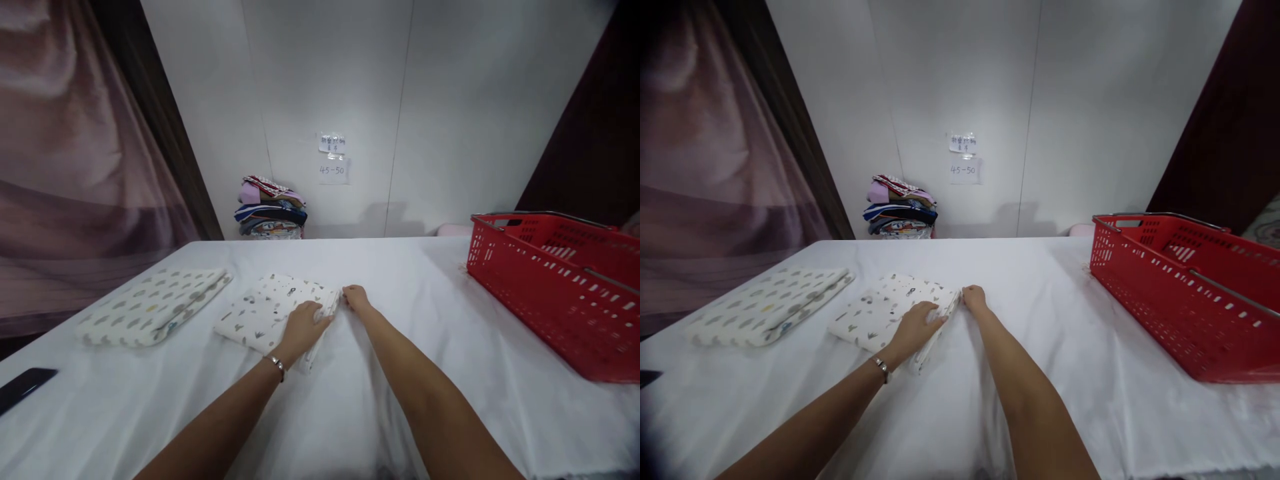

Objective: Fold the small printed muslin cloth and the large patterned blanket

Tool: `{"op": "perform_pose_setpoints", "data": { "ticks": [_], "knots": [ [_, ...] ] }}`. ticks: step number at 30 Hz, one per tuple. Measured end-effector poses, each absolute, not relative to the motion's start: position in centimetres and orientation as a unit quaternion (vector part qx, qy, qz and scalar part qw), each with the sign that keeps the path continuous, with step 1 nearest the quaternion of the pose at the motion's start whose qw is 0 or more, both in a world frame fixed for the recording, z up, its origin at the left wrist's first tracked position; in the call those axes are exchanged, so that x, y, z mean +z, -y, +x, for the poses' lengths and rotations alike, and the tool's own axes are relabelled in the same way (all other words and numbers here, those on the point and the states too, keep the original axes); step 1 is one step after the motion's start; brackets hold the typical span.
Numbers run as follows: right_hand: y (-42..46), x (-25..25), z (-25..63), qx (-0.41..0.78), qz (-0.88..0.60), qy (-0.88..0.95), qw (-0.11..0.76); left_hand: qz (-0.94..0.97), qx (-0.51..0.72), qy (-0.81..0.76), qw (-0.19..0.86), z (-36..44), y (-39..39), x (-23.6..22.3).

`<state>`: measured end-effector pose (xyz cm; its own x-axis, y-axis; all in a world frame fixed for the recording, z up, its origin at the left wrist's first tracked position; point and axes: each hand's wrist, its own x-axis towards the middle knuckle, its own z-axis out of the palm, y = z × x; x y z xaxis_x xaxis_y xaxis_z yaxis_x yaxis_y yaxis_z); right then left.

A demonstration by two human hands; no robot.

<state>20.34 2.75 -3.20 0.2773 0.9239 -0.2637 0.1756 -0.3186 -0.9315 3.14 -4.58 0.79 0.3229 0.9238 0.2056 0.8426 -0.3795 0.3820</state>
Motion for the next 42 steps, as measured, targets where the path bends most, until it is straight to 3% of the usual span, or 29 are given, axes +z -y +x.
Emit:
{"op": "perform_pose_setpoints", "data": {
  "ticks": [5, 11, 29, 34, 38, 42],
  "knots": [
    [-0.3, -3.4, 19.6, 0.519, -0.645, 0.386, 0.406, 0.797, 0.149, -0.581, 0.068, 5.2, 4.0, 0.9],
    [1.5, -3.0, 18.8, 0.583, -0.599, 0.373, 0.404, 0.756, 0.133, -0.631, 0.113, 4.9, 2.5, 0.3],
    [1.3, -3.4, 18.1, 0.569, -0.586, 0.413, 0.401, 0.770, 0.176, -0.596, 0.142, 4.0, 2.1, 0.6],
    [1.0, -3.5, 17.9, 0.557, -0.598, 0.419, 0.396, 0.815, 0.187, -0.548, 0.034, 2.5, 0.6, -0.7],
    [0.8, -3.9, 17.7, 0.543, -0.608, 0.418, 0.401, 0.830, 0.109, -0.547, 0.012, 2.3, 0.8, -2.1],
    [0.8, -4.1, 17.8, 0.539, -0.610, 0.415, 0.408, 0.835, 0.106, -0.540, 0.001, 2.4, 1.2, -2.4]
  ]
}}
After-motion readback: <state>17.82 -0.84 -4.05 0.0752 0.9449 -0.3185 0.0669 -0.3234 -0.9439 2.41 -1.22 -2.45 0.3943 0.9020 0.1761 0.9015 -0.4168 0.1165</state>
